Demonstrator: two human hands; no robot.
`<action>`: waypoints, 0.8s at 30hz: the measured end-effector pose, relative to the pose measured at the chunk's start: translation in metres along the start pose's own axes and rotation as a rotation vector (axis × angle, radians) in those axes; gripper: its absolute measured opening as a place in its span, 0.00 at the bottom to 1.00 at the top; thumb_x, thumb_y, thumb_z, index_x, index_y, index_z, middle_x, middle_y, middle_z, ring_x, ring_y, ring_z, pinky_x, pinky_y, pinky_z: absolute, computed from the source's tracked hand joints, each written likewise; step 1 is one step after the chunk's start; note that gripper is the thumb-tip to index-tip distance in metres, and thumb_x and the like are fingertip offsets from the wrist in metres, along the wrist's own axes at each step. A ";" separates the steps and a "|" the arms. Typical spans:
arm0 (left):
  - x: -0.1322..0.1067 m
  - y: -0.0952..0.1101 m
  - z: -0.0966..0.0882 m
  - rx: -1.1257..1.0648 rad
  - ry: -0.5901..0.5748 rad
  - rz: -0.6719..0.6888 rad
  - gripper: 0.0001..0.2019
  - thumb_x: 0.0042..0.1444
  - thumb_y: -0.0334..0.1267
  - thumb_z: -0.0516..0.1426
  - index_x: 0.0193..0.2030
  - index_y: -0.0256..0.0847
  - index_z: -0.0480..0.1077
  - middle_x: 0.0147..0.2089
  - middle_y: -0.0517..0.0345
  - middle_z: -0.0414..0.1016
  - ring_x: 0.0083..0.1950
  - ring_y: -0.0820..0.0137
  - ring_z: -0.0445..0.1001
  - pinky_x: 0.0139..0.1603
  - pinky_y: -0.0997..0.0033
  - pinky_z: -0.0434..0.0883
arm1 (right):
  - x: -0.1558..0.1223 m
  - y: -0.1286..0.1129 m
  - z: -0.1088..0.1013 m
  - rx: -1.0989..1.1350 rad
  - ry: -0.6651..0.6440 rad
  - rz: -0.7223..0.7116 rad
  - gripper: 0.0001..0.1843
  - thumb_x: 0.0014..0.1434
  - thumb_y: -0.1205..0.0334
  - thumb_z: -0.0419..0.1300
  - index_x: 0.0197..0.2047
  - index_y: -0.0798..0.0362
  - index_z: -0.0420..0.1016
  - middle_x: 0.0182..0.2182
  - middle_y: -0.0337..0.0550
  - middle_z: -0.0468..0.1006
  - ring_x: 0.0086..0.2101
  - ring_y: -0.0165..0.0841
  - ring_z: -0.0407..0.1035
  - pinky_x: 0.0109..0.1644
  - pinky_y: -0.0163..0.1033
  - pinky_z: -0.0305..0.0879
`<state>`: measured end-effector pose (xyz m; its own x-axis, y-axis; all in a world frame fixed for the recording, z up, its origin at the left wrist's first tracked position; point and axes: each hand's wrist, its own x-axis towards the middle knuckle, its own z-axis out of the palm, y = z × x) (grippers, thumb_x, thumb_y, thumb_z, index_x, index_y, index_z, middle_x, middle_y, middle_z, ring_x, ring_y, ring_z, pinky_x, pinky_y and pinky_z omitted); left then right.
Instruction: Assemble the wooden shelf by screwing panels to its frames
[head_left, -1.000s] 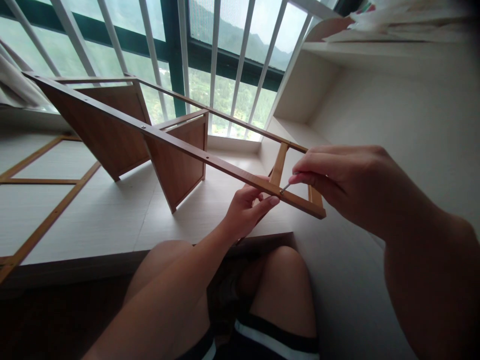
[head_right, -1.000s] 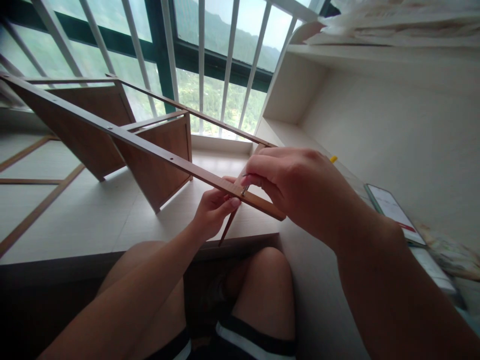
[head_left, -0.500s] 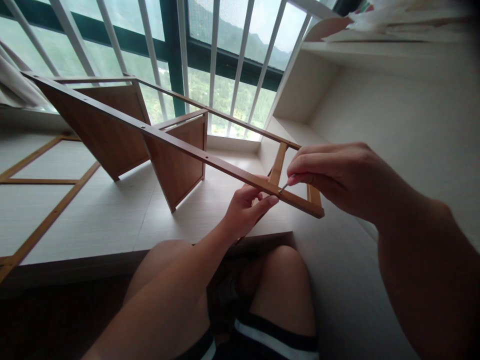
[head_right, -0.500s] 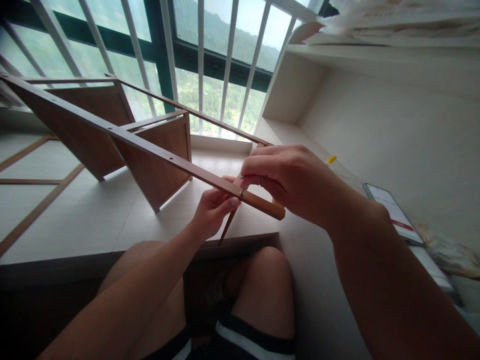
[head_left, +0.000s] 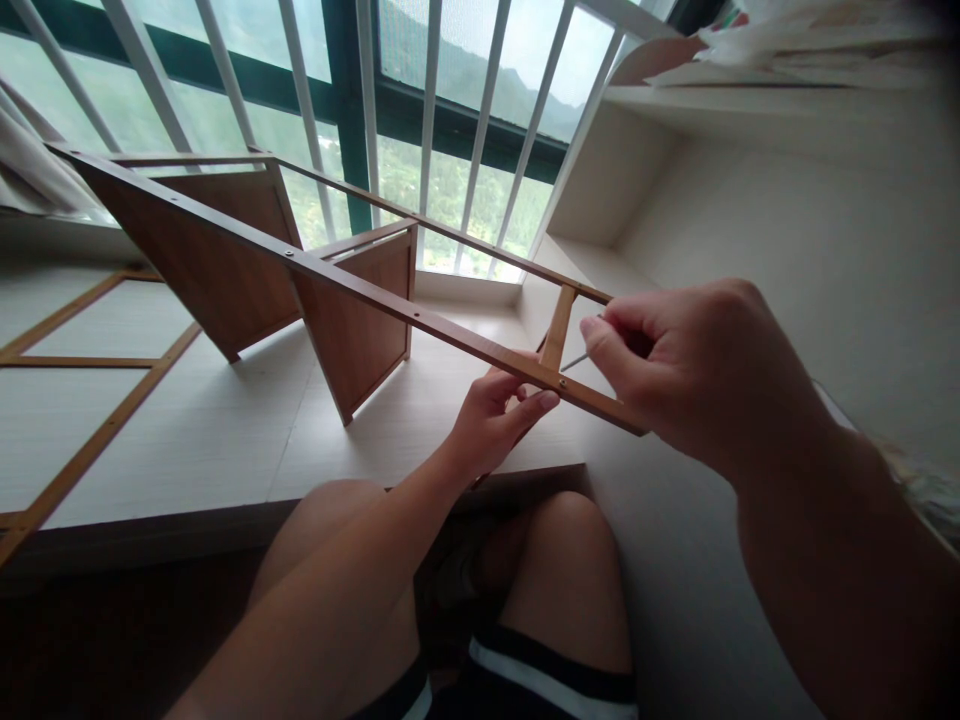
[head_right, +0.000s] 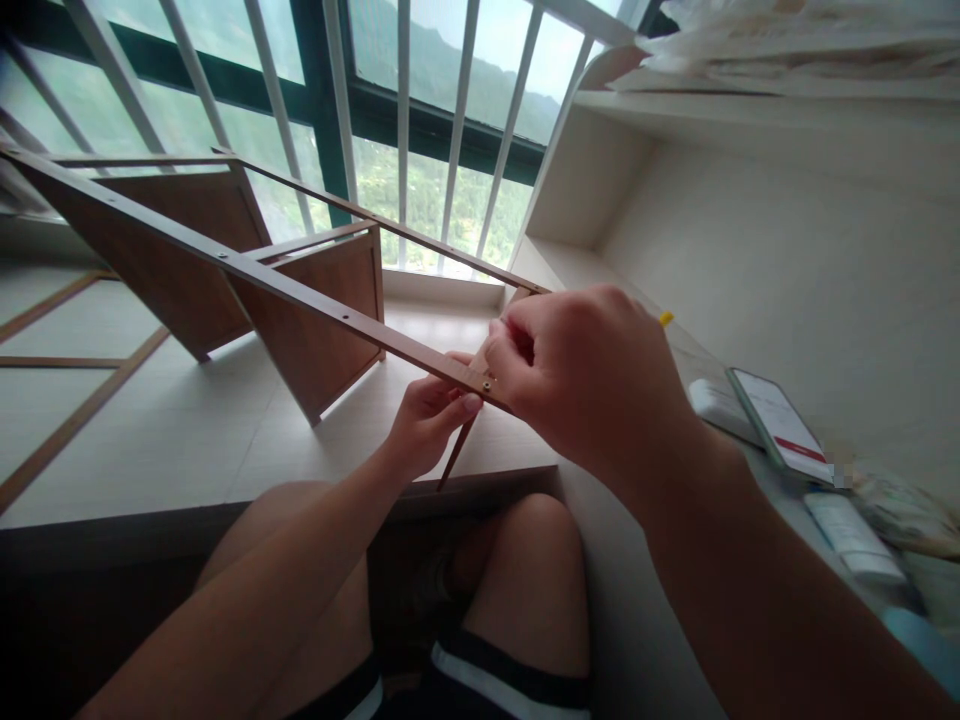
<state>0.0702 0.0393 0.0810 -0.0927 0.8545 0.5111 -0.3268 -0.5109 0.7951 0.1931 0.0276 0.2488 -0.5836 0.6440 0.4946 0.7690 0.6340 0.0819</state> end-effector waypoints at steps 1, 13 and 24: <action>0.000 0.000 0.000 0.001 -0.002 -0.001 0.12 0.53 0.46 0.63 0.38 0.40 0.77 0.48 0.52 0.72 0.39 0.70 0.69 0.39 0.70 0.67 | 0.000 0.000 -0.002 -0.012 0.007 0.006 0.21 0.61 0.55 0.56 0.18 0.51 0.59 0.14 0.36 0.52 0.18 0.28 0.45 0.26 0.40 0.40; 0.000 0.000 0.000 0.009 0.005 0.007 0.11 0.53 0.45 0.63 0.38 0.40 0.77 0.48 0.52 0.72 0.39 0.71 0.69 0.39 0.71 0.67 | -0.001 0.019 -0.006 0.062 -0.144 -0.236 0.09 0.63 0.59 0.57 0.31 0.50 0.73 0.25 0.42 0.73 0.25 0.33 0.63 0.29 0.39 0.52; -0.001 -0.001 0.001 -0.028 0.007 -0.007 0.11 0.53 0.45 0.63 0.38 0.40 0.77 0.49 0.52 0.71 0.42 0.69 0.70 0.40 0.70 0.68 | 0.003 0.025 -0.006 0.130 -0.192 -0.367 0.10 0.63 0.63 0.55 0.30 0.51 0.73 0.27 0.42 0.73 0.28 0.33 0.65 0.32 0.38 0.53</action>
<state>0.0715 0.0392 0.0801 -0.0964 0.8589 0.5030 -0.3540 -0.5019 0.7892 0.2124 0.0430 0.2571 -0.8595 0.4264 0.2818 0.4697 0.8764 0.1064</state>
